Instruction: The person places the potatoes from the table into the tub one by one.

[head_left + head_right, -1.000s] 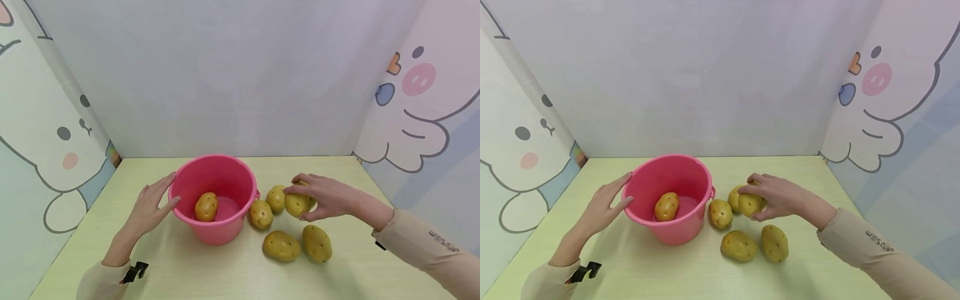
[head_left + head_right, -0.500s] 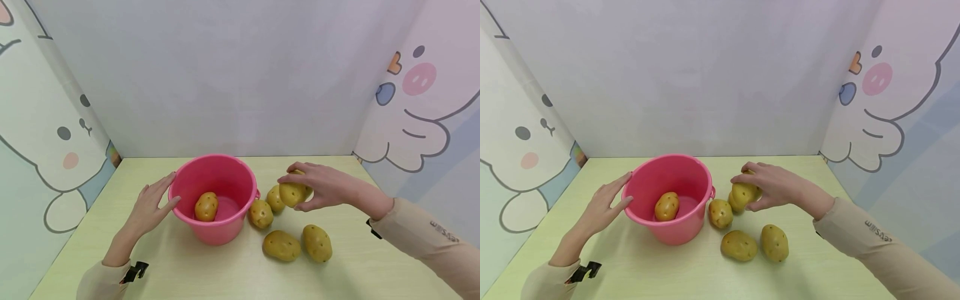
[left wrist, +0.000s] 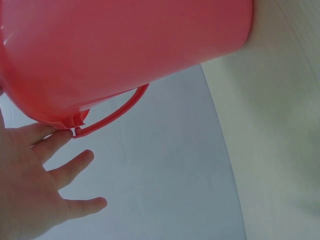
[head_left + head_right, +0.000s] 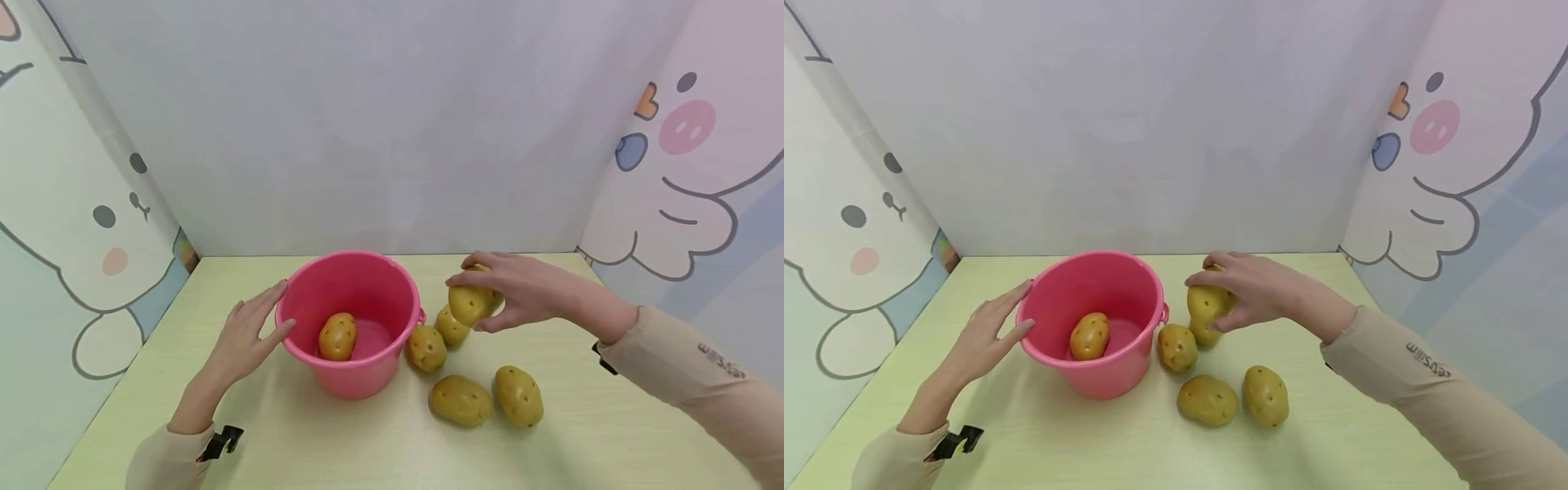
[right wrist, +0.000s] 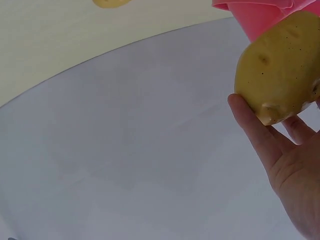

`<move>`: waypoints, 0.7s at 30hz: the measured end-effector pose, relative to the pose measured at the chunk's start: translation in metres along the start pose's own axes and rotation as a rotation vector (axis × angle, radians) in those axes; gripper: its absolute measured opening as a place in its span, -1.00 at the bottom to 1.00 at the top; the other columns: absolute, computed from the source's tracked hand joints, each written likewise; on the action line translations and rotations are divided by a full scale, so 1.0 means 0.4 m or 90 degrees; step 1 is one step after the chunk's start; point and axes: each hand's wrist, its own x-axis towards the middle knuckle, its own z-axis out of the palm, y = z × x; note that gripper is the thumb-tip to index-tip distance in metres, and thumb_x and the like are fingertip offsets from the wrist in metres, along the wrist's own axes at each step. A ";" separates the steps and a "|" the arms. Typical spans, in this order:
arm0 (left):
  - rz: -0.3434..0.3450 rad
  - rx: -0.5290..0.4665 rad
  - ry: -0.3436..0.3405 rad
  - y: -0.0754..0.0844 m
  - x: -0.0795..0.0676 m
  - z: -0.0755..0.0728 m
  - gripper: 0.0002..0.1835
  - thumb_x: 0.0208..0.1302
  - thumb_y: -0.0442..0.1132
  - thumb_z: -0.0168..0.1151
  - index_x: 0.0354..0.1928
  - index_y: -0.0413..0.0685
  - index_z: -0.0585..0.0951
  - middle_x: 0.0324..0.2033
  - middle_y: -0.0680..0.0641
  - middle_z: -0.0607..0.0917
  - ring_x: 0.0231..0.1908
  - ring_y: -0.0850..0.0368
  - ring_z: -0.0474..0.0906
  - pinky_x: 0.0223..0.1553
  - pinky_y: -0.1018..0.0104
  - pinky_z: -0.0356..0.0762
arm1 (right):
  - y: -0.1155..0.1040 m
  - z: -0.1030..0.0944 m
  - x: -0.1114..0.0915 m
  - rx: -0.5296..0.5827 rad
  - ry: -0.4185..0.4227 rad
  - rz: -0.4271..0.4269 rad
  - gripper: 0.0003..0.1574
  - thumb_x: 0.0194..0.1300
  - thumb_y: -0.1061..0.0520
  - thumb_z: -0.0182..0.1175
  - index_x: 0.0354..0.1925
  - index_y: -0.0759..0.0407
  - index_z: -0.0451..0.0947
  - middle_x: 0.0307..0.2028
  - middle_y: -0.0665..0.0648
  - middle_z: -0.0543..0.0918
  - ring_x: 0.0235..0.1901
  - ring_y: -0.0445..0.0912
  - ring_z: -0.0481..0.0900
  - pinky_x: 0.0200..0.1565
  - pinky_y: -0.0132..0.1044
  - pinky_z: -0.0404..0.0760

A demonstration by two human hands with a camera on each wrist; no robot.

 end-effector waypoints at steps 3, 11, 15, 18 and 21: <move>0.001 0.000 0.001 0.000 0.001 0.001 -0.29 0.11 0.00 0.15 0.28 -0.06 0.19 0.19 -0.17 0.27 0.15 -0.16 0.15 0.02 -0.34 -0.07 | -0.001 -0.005 0.007 0.001 -0.006 -0.001 -0.29 -0.06 -0.17 0.23 0.11 -0.09 0.36 -0.04 0.08 0.37 -0.24 -0.10 0.42 -0.33 -0.29 0.47; 0.004 0.000 0.001 0.001 0.003 0.001 -0.28 0.11 -0.01 0.16 0.29 -0.06 0.19 0.19 -0.18 0.27 0.15 -0.16 0.15 0.02 -0.35 -0.07 | -0.010 -0.018 0.032 0.003 -0.012 -0.014 -0.30 -0.05 -0.16 0.21 0.11 -0.10 0.36 -0.03 0.07 0.37 -0.18 -0.10 0.40 -0.31 -0.29 0.47; 0.003 0.001 0.000 0.000 0.003 0.001 -0.28 0.10 -0.01 0.17 0.29 -0.06 0.18 0.19 -0.18 0.27 0.15 -0.16 0.15 0.02 -0.35 -0.07 | -0.017 -0.025 0.046 0.004 -0.020 -0.018 -0.30 -0.03 -0.18 0.20 0.12 -0.10 0.35 -0.02 0.07 0.37 -0.15 -0.10 0.38 -0.26 -0.24 0.47; 0.001 0.000 -0.001 -0.001 0.002 0.002 -0.27 0.10 -0.01 0.17 0.29 -0.06 0.18 0.19 -0.18 0.27 0.15 -0.16 0.15 0.02 -0.35 -0.07 | -0.021 -0.030 0.059 0.005 -0.019 -0.028 -0.30 -0.03 -0.19 0.20 0.12 -0.09 0.36 -0.03 0.07 0.37 -0.16 -0.11 0.38 -0.26 -0.24 0.46; 0.001 -0.003 -0.001 -0.001 0.002 0.003 -0.28 0.10 -0.01 0.17 0.29 -0.05 0.18 0.20 -0.18 0.27 0.15 -0.16 0.15 0.02 -0.35 -0.07 | -0.026 -0.036 0.073 0.008 -0.021 -0.033 -0.30 -0.03 -0.19 0.19 0.12 -0.08 0.36 -0.04 0.06 0.37 -0.18 -0.11 0.38 -0.28 -0.25 0.45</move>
